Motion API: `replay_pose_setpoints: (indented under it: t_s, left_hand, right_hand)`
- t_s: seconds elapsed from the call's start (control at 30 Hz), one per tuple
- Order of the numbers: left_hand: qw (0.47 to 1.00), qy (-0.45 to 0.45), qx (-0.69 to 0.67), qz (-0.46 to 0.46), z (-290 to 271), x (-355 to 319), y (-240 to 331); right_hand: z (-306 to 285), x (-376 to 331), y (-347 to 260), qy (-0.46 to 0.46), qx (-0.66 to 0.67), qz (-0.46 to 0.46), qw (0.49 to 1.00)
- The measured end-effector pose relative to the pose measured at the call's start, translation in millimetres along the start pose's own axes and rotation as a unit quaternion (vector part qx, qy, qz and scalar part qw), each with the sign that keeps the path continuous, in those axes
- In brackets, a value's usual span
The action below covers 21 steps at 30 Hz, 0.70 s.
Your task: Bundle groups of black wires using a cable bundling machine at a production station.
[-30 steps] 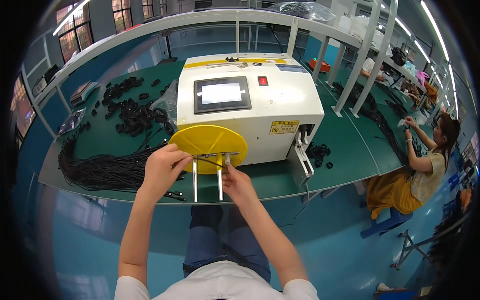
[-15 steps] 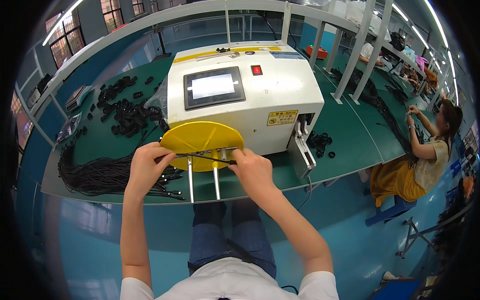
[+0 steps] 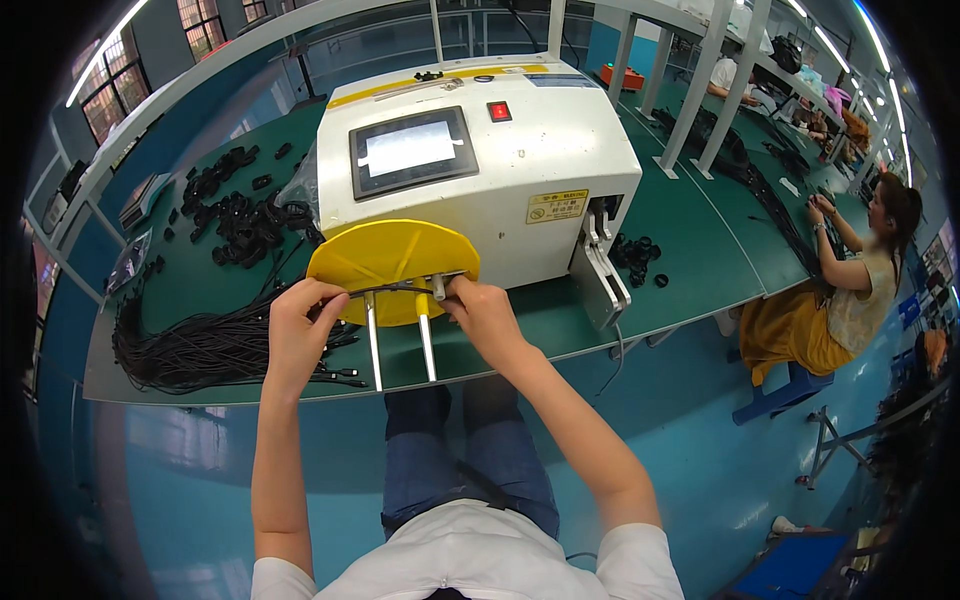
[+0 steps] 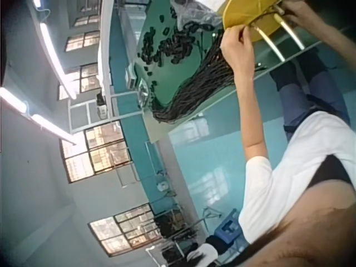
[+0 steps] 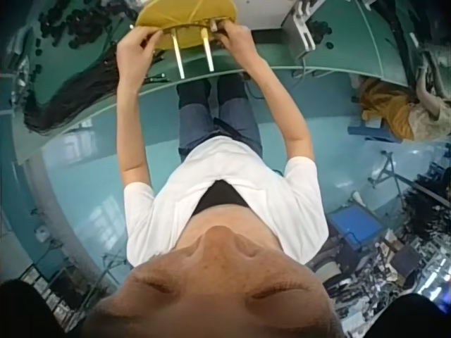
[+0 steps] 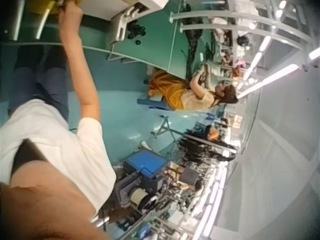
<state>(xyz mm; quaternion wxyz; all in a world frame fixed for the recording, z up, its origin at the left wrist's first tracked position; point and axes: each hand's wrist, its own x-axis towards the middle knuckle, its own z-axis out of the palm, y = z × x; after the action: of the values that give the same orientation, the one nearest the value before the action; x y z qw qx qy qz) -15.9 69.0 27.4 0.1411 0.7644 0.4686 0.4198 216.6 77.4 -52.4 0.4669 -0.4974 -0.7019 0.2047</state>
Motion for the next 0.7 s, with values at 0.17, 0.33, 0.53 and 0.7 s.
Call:
replay_pose_setpoints:
  t_s: [0.17,0.33,0.53,0.7]
  left_hand:
    - [0.999,0.004,-0.040,0.000,-4.8,-6.0,-14.4]
    - [0.993,-0.026,-0.100,-0.055,-13.3,-20.7,-41.8]
    - [0.990,-0.024,-0.125,-0.068,-13.0,-30.3,-60.1]
    - [0.987,-0.011,-0.140,-0.074,-10.1,-27.6,-63.4]
  right_hand:
    - [-5.6,2.0,9.1,-0.024,-0.020,-0.033,0.999]
    - [-25.6,1.4,1.0,-0.044,0.079,0.005,0.996]
    - [-46.7,-7.9,1.1,-0.027,0.076,0.049,0.996]
    - [-24.5,-13.7,7.0,-0.020,0.013,0.010,1.000]
